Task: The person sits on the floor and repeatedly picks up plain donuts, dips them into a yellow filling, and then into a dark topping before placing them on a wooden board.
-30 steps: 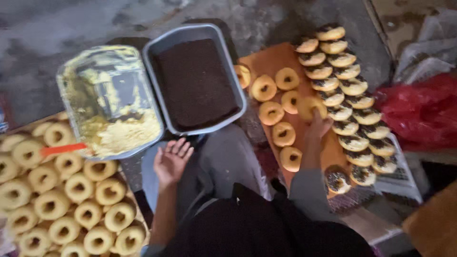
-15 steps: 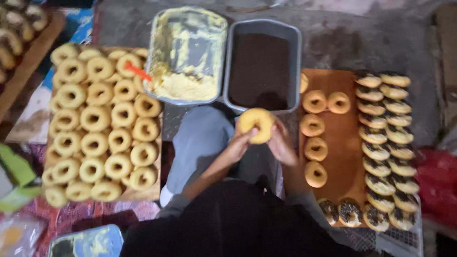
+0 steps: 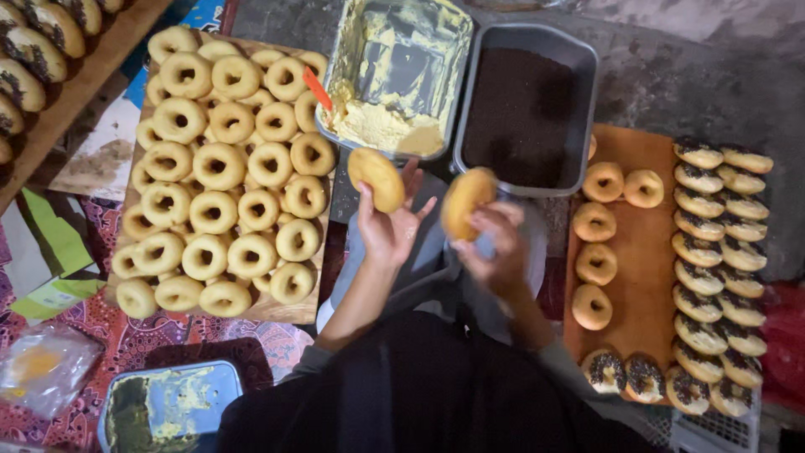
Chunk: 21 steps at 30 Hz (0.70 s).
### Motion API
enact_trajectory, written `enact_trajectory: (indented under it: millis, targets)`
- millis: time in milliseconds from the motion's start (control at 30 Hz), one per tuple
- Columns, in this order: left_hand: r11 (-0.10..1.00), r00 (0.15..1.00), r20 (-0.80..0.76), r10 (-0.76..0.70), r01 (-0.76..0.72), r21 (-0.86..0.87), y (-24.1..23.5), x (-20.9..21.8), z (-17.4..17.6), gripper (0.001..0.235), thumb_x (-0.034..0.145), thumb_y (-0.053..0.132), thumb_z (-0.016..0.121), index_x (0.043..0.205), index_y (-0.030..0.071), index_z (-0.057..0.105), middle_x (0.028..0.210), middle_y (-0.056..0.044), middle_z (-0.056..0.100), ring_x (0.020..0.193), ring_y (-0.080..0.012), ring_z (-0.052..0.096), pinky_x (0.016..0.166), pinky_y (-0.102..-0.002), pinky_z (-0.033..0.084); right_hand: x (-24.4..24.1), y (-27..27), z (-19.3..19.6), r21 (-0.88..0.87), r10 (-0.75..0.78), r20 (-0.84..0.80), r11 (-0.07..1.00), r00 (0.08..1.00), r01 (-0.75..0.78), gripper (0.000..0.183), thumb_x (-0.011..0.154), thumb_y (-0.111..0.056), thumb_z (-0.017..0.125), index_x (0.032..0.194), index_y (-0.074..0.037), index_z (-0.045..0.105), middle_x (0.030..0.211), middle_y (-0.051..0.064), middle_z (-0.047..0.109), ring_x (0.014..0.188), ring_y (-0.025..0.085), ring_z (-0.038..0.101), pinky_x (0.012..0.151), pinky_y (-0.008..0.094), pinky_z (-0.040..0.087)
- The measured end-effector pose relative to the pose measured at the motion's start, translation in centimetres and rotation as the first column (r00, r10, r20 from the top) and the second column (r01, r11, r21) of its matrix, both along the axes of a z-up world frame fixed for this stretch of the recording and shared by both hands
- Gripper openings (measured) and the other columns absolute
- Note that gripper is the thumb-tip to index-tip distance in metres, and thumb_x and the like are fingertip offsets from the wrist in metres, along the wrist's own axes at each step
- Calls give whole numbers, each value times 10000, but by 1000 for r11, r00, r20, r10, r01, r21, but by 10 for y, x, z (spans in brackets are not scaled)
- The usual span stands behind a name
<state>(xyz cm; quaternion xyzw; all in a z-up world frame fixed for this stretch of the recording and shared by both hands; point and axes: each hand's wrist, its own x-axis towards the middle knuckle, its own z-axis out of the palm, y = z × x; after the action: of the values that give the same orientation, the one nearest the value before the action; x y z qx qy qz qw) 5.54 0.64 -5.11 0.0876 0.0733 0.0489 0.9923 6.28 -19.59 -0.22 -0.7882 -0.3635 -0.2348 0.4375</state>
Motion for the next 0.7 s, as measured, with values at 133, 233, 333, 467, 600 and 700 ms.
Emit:
enact_trajectory:
  millis: [133, 233, 333, 467, 600, 700]
  targets:
    - [996, 986, 155, 64, -73, 50, 2, -17, 23, 659, 1045, 673, 426, 1472, 190, 562, 1619, -205, 438, 1560, -387, 319, 1284, -585, 232, -9, 37, -3, -214, 120, 32, 971, 992, -110, 399, 799, -76, 842, 1186, -89, 746, 1206, 82, 689, 1163, 301, 606, 1010, 427, 515]
    - [997, 957, 286, 44, -24, -71, 17, -34, 34, 501, 1093, 565, 439, 1371, 187, 614, 1664, -202, 422, 1603, -410, 287, 1293, -644, 238, 10, 34, 1, -252, -12, 19, 968, 1000, 17, 417, 797, -37, 827, 1206, -89, 762, 1177, 95, 699, 1133, 325, 589, 984, 437, 503]
    - [989, 883, 466, -45, 104, -102, 27, -51, 33, 423, 1132, 478, 463, 1302, 137, 645, 1686, -176, 429, 1612, -423, 291, 1274, -702, 248, 26, 17, 0, -251, -115, 9, 961, 993, 114, 427, 810, -11, 808, 1226, -58, 731, 1176, 115, 707, 1129, 333, 597, 997, 450, 493]
    - [997, 975, 217, 54, -40, -66, 33, -65, 8, 497, 1037, 424, 598, 1393, 77, 585, 1544, -188, 488, 1500, -390, 409, 1257, -627, 314, 19, -2, -20, -127, -213, -61, 971, 975, 204, 443, 843, -34, 779, 1272, -42, 670, 1212, 148, 700, 1189, 343, 605, 1037, 441, 501]
    - [878, 915, -179, 363, -271, 394, 43, -75, -31, 542, 948, 176, 715, 1410, 47, 462, 1333, -110, 574, 1243, -260, 584, 1073, -484, 491, 0, -14, -43, 638, 315, -667, 709, 675, 300, 497, 916, -80, 687, 1398, -39, 574, 1308, 102, 685, 1225, 286, 629, 1054, 418, 509]
    - [687, 841, -237, 486, -200, 698, 38, -84, -54, 532, 907, 142, 734, 1333, 40, 432, 1236, -94, 585, 1134, -209, 605, 979, -396, 544, -20, -18, -55, 851, 642, -523, 434, 560, 296, 587, 909, -137, 748, 1424, -11, 497, 1381, 130, 612, 1291, 295, 594, 1073, 467, 488]
